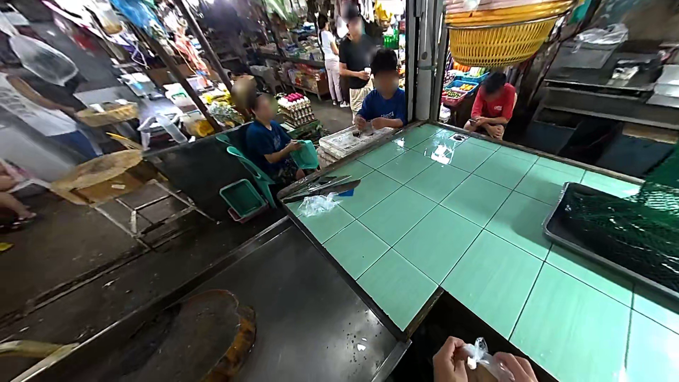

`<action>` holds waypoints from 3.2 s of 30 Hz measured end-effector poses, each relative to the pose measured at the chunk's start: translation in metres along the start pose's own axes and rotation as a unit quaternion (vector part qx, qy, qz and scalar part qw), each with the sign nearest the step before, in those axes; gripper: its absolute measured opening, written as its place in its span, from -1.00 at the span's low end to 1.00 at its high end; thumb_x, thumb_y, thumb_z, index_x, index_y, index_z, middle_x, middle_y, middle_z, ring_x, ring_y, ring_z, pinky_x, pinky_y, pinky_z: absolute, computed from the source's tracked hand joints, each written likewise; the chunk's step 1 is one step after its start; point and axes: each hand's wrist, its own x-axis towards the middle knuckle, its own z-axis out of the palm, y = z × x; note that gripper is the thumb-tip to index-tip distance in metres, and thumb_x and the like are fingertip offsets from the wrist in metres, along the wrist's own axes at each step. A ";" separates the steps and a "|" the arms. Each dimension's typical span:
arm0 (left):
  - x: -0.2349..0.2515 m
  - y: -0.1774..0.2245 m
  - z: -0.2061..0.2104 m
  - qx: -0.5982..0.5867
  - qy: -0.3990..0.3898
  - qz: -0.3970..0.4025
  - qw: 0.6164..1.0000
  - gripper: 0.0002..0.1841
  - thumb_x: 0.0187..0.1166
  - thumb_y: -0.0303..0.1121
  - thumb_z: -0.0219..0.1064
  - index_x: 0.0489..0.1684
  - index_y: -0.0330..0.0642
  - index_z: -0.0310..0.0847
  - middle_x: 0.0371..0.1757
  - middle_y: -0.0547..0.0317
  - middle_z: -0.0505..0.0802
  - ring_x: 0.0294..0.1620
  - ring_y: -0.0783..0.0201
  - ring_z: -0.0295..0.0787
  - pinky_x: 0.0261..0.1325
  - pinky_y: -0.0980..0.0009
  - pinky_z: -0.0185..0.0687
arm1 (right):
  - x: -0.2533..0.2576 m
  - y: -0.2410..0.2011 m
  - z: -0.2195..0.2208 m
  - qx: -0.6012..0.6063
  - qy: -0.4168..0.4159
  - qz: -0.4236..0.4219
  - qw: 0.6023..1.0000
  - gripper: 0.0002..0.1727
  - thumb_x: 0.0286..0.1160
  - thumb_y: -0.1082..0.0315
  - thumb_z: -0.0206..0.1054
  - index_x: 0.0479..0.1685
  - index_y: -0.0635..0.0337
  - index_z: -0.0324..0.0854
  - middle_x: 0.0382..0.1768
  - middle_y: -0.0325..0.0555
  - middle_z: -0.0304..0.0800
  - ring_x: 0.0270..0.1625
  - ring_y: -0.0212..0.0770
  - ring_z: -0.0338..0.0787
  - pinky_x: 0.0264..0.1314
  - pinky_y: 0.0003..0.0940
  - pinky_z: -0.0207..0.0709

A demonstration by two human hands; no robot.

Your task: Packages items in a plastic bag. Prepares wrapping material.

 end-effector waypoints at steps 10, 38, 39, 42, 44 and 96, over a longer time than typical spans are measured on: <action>0.019 0.019 -0.013 0.007 -0.018 0.008 1.000 -0.81 0.69 -0.52 0.17 0.04 -0.42 0.66 -0.18 0.06 0.86 -0.13 0.33 0.83 0.07 0.34 0.80 | 0.002 -0.001 -0.001 0.118 -0.016 0.058 0.991 -0.38 0.38 0.53 0.32 0.55 0.17 0.51 0.50 0.14 0.55 0.28 -0.06 0.79 0.20 -0.11 0.79; 0.129 0.072 -0.161 0.448 0.029 0.159 0.879 -0.72 0.81 -0.27 0.12 -0.07 -0.24 0.71 -0.27 0.01 0.82 -0.39 0.07 0.80 -0.35 0.04 0.73 | 0.122 -0.157 0.040 -0.099 -0.034 -0.070 0.992 -0.47 0.42 0.52 0.37 0.42 -0.04 0.53 0.30 0.16 0.60 0.12 0.26 0.77 -0.13 0.20 0.74; 0.133 0.071 -0.169 0.449 0.038 0.151 0.880 -0.72 0.82 -0.27 0.11 -0.08 -0.25 0.70 -0.29 0.00 0.82 -0.39 0.06 0.79 -0.35 0.03 0.73 | 0.128 -0.166 0.044 -0.109 -0.040 -0.064 0.991 -0.47 0.43 0.49 0.36 0.44 -0.07 0.52 0.30 0.15 0.60 0.13 0.27 0.76 -0.16 0.20 0.74; 0.137 0.064 -0.189 0.447 0.054 0.133 0.883 -0.72 0.80 -0.26 0.11 -0.18 -0.24 0.66 -0.39 0.01 0.77 -0.44 0.06 0.75 -0.39 0.04 0.69 | 0.137 -0.184 0.054 -0.104 -0.061 -0.046 0.992 -0.58 0.52 0.34 0.34 0.37 -0.06 0.54 0.19 0.10 0.69 0.17 0.26 0.75 -0.11 0.21 0.70; 0.135 0.062 -0.200 0.443 0.063 0.130 0.885 -0.72 0.79 -0.27 0.11 -0.22 -0.25 0.63 -0.44 0.02 0.73 -0.47 0.06 0.72 -0.42 0.04 0.65 | 0.138 -0.191 0.058 -0.072 -0.056 -0.064 0.994 -0.69 0.55 0.30 0.34 0.24 0.02 0.61 0.11 0.08 0.75 0.17 0.22 0.77 -0.02 0.23 0.69; 0.052 0.051 -0.200 -0.268 0.185 -0.200 0.924 -0.59 0.85 -0.17 0.03 0.39 -0.29 0.52 0.06 -0.08 0.76 0.00 0.09 0.76 0.09 0.03 0.74 | 0.114 -0.162 0.119 0.103 -0.131 -0.352 0.921 -0.11 0.30 0.09 0.56 0.67 0.32 0.37 0.54 0.47 0.44 0.59 0.23 0.51 0.64 0.03 0.42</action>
